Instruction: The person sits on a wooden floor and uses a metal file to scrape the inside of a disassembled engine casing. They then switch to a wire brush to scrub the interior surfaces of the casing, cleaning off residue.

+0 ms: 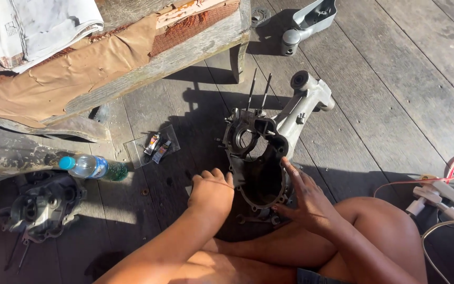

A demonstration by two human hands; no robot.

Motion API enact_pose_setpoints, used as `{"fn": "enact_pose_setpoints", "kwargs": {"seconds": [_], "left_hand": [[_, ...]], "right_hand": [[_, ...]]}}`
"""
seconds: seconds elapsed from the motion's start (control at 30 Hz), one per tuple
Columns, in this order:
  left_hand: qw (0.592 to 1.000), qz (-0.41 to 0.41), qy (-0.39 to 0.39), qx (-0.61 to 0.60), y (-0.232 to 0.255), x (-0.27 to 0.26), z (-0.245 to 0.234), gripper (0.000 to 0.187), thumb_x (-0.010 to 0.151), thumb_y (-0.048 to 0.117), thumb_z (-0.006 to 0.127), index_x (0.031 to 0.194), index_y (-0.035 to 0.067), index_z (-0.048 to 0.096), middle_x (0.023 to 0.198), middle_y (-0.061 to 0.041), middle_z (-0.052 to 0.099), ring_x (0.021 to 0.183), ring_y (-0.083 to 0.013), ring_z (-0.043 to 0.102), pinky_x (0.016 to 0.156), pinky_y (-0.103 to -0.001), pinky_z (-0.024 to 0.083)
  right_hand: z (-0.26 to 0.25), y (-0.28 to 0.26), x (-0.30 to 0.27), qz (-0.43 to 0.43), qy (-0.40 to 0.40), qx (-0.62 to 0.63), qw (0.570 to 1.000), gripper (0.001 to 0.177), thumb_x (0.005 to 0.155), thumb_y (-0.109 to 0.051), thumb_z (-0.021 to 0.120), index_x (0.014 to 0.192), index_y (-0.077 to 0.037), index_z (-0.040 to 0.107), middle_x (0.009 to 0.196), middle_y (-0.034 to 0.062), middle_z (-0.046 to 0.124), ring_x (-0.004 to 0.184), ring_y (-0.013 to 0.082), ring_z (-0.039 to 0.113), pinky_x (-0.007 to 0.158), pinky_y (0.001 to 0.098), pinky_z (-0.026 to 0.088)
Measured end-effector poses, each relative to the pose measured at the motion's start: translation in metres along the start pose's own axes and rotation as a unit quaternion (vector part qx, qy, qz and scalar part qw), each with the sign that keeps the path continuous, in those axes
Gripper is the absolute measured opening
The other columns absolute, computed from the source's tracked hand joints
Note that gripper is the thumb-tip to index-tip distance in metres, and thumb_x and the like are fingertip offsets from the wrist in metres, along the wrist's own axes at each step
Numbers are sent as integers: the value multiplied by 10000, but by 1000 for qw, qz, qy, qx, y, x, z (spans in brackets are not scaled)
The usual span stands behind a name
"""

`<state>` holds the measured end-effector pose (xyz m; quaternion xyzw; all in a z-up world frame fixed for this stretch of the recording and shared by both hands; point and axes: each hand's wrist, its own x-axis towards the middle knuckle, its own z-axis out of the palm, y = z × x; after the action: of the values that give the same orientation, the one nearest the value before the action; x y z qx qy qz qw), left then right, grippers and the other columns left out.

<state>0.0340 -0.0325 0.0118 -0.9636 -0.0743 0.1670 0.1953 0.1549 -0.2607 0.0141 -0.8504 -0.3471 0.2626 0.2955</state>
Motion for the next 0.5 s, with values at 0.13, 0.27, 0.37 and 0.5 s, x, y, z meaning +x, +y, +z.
{"fn": "enact_pose_setpoints", "kwargs": {"seconds": [0.13, 0.27, 0.37, 0.5], "left_hand": [[989, 17, 135, -66, -2, -20, -5, 347, 816, 19, 668, 1084, 199, 794, 681, -185, 577, 546, -324, 563, 481, -429, 388], [966, -1, 254, -53, -6, -20, -9, 134, 807, 101, 727, 886, 188, 791, 610, -156, 568, 488, -298, 525, 463, -432, 365], [977, -3, 206, -54, -9, -19, -7, 168, 823, 93, 695, 937, 185, 777, 662, -159, 582, 535, -316, 552, 495, -454, 386], [982, 41, 164, -88, -9, -12, 3, 196, 832, 104, 679, 943, 203, 807, 722, -175, 626, 594, -340, 594, 542, -481, 406]], "right_hand": [[2, -4, 3, -1, 5, 8, 1000, 1303, 719, -526, 864, 1693, -266, 39, 1438, 283, 502, 1431, 522, 394, 1041, 710, 414], [0, -1, 7, -21, 21, 29, 999, 1301, 713, -496, 884, 1690, -269, 54, 1472, 286, 463, 1423, 544, 379, 1059, 720, 393], [6, 5, 2, -16, 10, 31, 999, 1297, 706, -503, 890, 1687, -285, 69, 1481, 293, 450, 1430, 545, 371, 1082, 716, 380], [5, 11, 2, -1, 3, 35, 999, 1275, 714, -553, 871, 1679, -305, 77, 1514, 293, 406, 1444, 539, 355, 1098, 691, 388]]}}
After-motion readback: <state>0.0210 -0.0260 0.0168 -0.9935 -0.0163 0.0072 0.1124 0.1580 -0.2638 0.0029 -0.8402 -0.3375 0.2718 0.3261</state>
